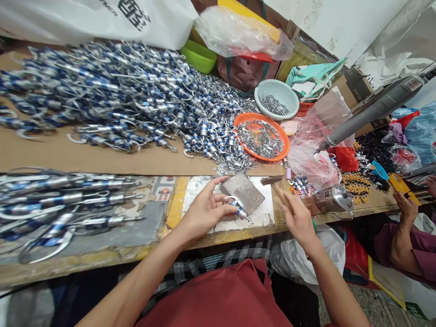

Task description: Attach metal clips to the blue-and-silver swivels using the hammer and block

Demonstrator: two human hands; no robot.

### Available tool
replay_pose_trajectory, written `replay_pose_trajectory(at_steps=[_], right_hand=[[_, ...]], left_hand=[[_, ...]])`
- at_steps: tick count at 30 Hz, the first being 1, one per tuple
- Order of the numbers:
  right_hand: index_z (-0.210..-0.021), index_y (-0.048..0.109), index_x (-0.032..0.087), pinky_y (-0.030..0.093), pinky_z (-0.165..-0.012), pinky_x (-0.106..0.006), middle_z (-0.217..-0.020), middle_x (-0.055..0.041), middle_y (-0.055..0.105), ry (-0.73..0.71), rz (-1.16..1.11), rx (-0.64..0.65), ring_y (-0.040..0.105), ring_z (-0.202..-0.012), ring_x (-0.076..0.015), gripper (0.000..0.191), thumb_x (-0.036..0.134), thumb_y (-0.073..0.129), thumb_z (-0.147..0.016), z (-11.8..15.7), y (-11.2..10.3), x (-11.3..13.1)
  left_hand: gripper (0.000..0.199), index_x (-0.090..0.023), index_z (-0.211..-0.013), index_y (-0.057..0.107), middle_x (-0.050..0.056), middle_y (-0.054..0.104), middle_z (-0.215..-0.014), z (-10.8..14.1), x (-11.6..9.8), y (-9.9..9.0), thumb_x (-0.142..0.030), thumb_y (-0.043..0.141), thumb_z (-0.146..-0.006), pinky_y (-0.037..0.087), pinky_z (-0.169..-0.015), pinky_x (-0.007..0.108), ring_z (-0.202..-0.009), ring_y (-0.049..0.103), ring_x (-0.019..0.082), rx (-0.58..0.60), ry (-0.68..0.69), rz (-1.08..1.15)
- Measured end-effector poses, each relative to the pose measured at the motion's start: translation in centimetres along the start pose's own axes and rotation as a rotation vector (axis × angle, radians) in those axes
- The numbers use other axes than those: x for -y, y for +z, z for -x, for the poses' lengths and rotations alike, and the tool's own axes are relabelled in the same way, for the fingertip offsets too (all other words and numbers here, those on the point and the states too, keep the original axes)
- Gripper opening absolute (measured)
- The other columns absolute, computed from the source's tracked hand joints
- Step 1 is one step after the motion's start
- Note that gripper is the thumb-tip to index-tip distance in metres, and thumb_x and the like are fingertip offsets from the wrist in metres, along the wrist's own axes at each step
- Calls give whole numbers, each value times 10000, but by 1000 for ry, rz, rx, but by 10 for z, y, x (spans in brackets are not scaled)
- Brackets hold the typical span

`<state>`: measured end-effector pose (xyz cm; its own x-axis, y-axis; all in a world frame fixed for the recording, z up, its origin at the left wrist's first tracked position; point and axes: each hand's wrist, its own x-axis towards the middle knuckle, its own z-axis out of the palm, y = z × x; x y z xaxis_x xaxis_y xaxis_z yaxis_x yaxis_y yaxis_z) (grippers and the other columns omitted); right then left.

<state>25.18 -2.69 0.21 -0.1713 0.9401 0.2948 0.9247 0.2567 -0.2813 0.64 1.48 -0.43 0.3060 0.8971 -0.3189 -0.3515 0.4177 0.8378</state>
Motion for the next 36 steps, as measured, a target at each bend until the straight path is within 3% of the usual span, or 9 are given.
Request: replay_pose_trajectory(at_steps=[6, 10, 13, 17, 21, 24, 27, 30, 36], right_hand=[[-1365, 329, 294, 496, -747, -243, -1027, -53, 609, -326, -83, -69, 600, -898, -153, 576, 43, 411, -853, 2, -21, 43], [-1370, 337, 247, 499, -660, -233, -927, -58, 622, -340, 27, 72, 601, -780, -148, 590, 14, 364, -829, 4, -19, 47], [-1376, 326, 247, 500, -669, -249, -942, -62, 622, -320, 17, 26, 601, -810, -160, 596, 14, 358, -828, 9, -15, 48], [-1342, 385, 276, 504, -679, -241, -945, -41, 632, -225, -112, 75, 608, -790, -140, 522, 73, 391, -861, 18, -7, 38], [-1247, 513, 235, 497, -815, -292, -1065, -60, 641, 45, -220, -40, 609, -948, -176, 384, 236, 497, -863, 18, 2, -3], [-1172, 582, 198, 488, -835, -339, -1078, -83, 649, 205, -93, 55, 612, -965, -215, 344, 297, 522, -848, 14, 4, -34], [-1093, 631, 209, 487, -783, -317, -992, -73, 663, 210, 99, 93, 619, -889, -205, 284, 318, 504, -863, -3, 7, -40], [-1045, 640, 189, 448, -820, -264, -1011, -72, 637, 41, 218, 88, 582, -931, -169, 266, 230, 415, -908, -39, 21, -23], [-899, 646, 162, 421, -791, -271, -981, -90, 630, -119, 286, 257, 556, -930, -189, 273, 41, 409, -836, -122, 60, 13]], left_hand=[[879, -171, -1254, 299, -64, 600, -603, 0, 0, 0, -201, 770, -512, 571, -634, 344, -593, 651, 164, -15, 3, -23], [888, -175, -1253, 295, -65, 610, -595, -1, 2, 0, -196, 768, -501, 576, -632, 364, -591, 647, 163, -15, -1, -12], [883, -179, -1249, 302, -69, 608, -589, -2, 2, 0, -187, 766, -497, 577, -623, 358, -587, 643, 158, -28, 2, -13], [892, -183, -1260, 296, -66, 611, -594, -2, 2, -1, -199, 765, -500, 575, -635, 365, -597, 649, 163, -19, 4, -30], [843, -184, -1255, 329, -63, 613, -606, 0, 4, -3, -235, 757, -531, 565, -669, 354, -640, 659, 173, -28, 46, -125], [692, -186, -1169, 450, -42, 634, -651, 3, 4, -6, -254, 749, -549, 548, -740, 359, -710, 661, 180, -63, 97, -234], [406, -167, -928, 598, 9, 670, -714, 5, 4, -8, -286, 739, -566, 537, -769, 355, -736, 661, 194, -74, 117, -310], [194, -161, -708, 658, 37, 665, -749, 3, 6, -11, -300, 723, -590, 531, -725, 316, -721, 641, 184, -85, 252, -420], [65, -191, -645, 700, 21, 579, -739, 0, 15, -12, -252, 681, -652, 470, -576, 226, -678, 572, 131, -158, 596, -638]])
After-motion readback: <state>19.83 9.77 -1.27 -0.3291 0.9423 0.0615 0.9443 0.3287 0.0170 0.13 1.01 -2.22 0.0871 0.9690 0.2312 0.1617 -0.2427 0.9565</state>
